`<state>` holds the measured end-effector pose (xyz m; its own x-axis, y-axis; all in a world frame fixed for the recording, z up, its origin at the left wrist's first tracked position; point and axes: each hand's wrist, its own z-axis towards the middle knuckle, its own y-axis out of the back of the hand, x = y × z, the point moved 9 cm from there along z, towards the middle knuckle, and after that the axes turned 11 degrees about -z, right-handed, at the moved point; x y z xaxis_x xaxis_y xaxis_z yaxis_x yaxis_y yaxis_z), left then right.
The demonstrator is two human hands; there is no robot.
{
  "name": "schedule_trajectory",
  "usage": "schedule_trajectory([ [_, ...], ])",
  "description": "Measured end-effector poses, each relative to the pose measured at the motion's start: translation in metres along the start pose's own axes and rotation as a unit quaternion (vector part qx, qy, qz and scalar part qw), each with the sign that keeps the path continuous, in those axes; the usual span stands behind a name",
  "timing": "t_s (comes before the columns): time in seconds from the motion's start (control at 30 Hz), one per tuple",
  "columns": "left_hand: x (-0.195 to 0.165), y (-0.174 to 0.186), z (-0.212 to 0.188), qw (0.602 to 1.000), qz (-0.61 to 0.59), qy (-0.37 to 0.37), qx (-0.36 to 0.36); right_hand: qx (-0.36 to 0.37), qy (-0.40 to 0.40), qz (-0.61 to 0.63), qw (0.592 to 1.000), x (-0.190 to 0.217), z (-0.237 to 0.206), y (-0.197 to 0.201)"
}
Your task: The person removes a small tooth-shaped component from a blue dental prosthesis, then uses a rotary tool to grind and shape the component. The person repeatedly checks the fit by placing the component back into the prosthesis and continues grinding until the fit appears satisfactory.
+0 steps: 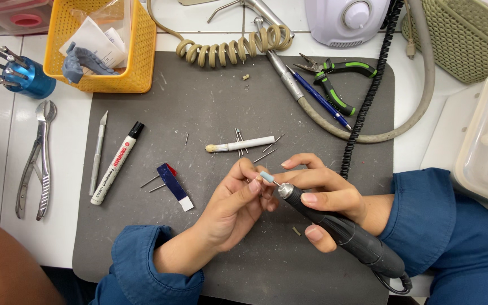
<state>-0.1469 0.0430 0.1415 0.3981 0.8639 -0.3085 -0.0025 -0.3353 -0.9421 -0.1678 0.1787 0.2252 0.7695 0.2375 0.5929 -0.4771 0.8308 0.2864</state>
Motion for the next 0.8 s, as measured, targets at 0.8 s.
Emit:
schedule_trajectory([
  [0.8,0.013,-0.025,0.0,0.992,-0.027,0.103,0.062,0.001,-0.021,-0.001,1.0,-0.002,0.01,0.01],
])
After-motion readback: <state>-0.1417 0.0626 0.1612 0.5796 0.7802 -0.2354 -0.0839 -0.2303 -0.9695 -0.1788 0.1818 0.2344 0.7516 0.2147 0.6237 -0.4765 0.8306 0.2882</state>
